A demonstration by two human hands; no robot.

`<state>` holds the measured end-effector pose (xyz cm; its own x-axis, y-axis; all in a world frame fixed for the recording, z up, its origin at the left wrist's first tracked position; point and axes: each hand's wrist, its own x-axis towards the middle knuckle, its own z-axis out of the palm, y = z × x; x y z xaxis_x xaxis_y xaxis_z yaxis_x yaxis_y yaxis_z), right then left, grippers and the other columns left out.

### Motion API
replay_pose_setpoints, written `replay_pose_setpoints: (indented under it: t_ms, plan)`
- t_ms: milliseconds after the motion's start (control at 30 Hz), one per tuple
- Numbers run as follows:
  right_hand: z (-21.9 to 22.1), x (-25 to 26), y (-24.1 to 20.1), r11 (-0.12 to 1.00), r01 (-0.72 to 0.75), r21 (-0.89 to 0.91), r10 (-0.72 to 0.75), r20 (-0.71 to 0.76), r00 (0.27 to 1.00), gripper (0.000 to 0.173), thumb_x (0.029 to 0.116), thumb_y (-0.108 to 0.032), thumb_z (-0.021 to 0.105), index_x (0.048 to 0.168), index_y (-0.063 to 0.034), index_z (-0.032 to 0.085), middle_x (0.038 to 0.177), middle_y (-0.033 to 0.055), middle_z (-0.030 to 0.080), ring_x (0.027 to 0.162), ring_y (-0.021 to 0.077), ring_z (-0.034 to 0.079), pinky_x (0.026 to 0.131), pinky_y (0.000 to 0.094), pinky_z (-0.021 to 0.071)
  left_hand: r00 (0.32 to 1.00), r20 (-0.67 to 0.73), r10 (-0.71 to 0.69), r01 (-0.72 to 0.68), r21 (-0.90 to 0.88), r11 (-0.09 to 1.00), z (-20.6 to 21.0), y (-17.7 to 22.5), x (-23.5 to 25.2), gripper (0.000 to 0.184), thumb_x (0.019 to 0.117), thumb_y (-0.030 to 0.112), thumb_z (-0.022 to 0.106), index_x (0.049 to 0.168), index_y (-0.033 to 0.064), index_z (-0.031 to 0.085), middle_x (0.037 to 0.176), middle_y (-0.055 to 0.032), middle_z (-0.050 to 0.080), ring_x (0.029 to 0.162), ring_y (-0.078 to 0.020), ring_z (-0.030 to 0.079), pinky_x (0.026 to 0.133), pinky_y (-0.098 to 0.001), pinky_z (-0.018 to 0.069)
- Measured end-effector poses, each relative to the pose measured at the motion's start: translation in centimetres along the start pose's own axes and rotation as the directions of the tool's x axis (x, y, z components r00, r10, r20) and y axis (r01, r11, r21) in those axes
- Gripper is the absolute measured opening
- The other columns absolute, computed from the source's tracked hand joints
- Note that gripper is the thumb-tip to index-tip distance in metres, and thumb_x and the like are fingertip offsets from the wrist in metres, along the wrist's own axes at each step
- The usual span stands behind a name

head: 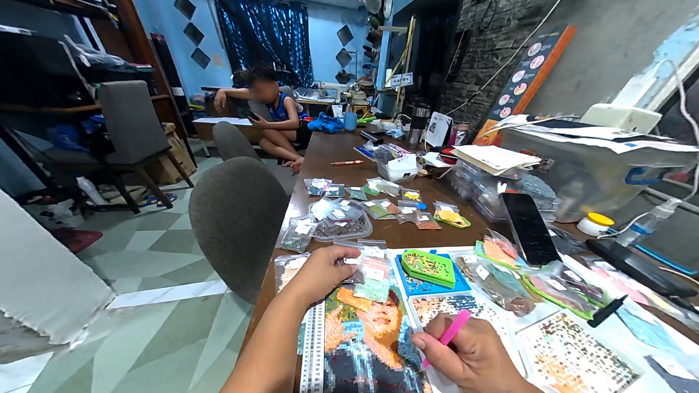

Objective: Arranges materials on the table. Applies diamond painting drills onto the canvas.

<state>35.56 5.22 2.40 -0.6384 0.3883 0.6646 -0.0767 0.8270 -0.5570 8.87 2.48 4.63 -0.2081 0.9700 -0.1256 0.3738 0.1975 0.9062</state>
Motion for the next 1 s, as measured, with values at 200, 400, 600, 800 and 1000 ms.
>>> replay_pose_setpoints:
  t_ms: [200, 400, 600, 800, 1000]
  plan:
    - [-0.1, -0.1, 0.4, 0.992, -0.111, 0.059, 0.111, -0.004, 0.994, 0.036, 0.1029, -0.031, 0.061, 0.079, -0.0048, 0.058, 0.057, -0.0012, 0.052, 0.050, -0.0056, 0.049, 0.048, 0.0098, 0.0404, 1.000, -0.002, -0.007, 0.007, 0.004, 1.000, 0.0, 0.0, 0.0, 0.026, 0.1001, 0.007, 0.064, 0.125, 0.0065, 0.067, 0.110, -0.0082, 0.069, 0.089, -0.0123, 0.065, 0.081, -0.0307, 0.0537]
    - [-1.0, 0.5, 0.1, 0.953, -0.224, 0.206, 0.250, -0.111, 0.962, 0.030, 0.1042, -0.037, 0.058, 0.083, -0.0158, 0.059, 0.063, -0.0130, 0.053, 0.054, -0.0096, 0.051, 0.049, 0.0091, 0.0435, 1.000, -0.001, 0.001, -0.001, 0.005, 1.000, 0.1, -0.1, 0.1, 0.025, 0.0998, 0.007, 0.065, 0.125, 0.0071, 0.068, 0.108, -0.0075, 0.069, 0.087, -0.0122, 0.065, 0.080, -0.0304, 0.0538]
    - [-6.4, 1.4, 0.3, 0.940, -0.284, 0.189, 0.314, -0.151, 0.937, 0.030, 0.1032, -0.045, 0.056, 0.083, -0.0230, 0.064, 0.070, -0.0148, 0.064, 0.060, -0.0066, 0.059, 0.055, 0.0114, 0.0496, 0.998, 0.001, 0.064, -0.064, 0.044, 0.997, 0.1, -0.1, 0.0, 0.026, 0.0998, 0.006, 0.063, 0.125, 0.0052, 0.067, 0.114, -0.0079, 0.068, 0.092, -0.0124, 0.065, 0.084, -0.0316, 0.0534]
    - [-10.4, -1.7, 2.7, 0.917, -0.374, 0.137, 0.396, -0.208, 0.895, 0.038, 0.1076, -0.046, 0.045, 0.085, -0.0202, 0.060, 0.071, -0.0143, 0.062, 0.061, -0.0045, 0.058, 0.056, 0.0139, 0.0491, 0.997, -0.035, 0.067, -0.064, 0.069, 0.996, -0.1, -0.9, 0.4, 0.026, 0.0981, 0.006, 0.065, 0.124, 0.0080, 0.069, 0.113, -0.0064, 0.070, 0.092, -0.0130, 0.065, 0.084, -0.0342, 0.0531]
    - [-10.0, -3.0, 3.4, 0.919, -0.394, 0.030, 0.386, -0.281, 0.879, 0.039, 0.1074, -0.046, 0.046, 0.087, -0.0150, 0.058, 0.067, -0.0124, 0.056, 0.058, -0.0046, 0.054, 0.054, 0.0154, 0.0480, 0.995, -0.070, 0.074, -0.070, 0.064, 0.996, -0.1, -1.8, 0.6, 0.026, 0.0962, 0.006, 0.066, 0.122, 0.0098, 0.070, 0.108, -0.0046, 0.071, 0.087, -0.0112, 0.066, 0.079, -0.0320, 0.0540]
